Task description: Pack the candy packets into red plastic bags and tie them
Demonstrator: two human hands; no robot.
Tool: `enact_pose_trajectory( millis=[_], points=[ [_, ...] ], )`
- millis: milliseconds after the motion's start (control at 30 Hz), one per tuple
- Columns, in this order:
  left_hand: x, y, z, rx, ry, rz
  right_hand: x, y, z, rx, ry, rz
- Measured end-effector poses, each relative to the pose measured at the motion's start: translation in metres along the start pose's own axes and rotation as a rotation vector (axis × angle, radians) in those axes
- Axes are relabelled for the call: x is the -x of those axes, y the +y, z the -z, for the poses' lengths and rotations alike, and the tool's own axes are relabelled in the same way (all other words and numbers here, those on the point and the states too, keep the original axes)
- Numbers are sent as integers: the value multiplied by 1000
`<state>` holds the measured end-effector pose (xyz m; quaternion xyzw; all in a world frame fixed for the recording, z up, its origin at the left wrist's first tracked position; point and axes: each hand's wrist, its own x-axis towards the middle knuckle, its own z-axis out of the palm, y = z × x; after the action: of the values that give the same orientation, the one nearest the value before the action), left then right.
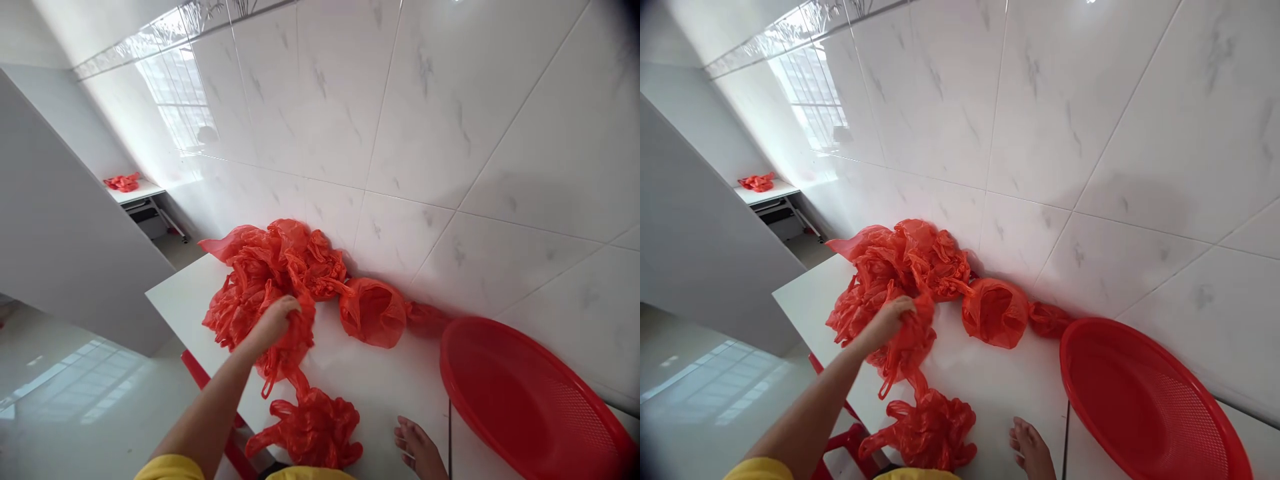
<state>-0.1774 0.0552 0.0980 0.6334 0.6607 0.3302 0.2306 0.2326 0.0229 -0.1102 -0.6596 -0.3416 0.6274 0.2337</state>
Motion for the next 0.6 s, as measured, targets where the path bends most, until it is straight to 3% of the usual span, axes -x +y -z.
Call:
enact_pose_trajectory(
  millis=[133,200,267,433,600],
  points=[
    [-7,-21,74,-173,146,116,9,7,0,-7,-46,-75],
    [-6,-36,95,-261,165,199,14,7,-4,-11,-62,-89],
    [-3,-54,103,-345,157,305,17,7,-9,-3,-66,-79],
    [10,-88,78,-452,115,523,24,4,-25,56,-44,-48],
    [18,-113,35,-537,220,584,28,-3,-42,172,-84,49]
  ],
)
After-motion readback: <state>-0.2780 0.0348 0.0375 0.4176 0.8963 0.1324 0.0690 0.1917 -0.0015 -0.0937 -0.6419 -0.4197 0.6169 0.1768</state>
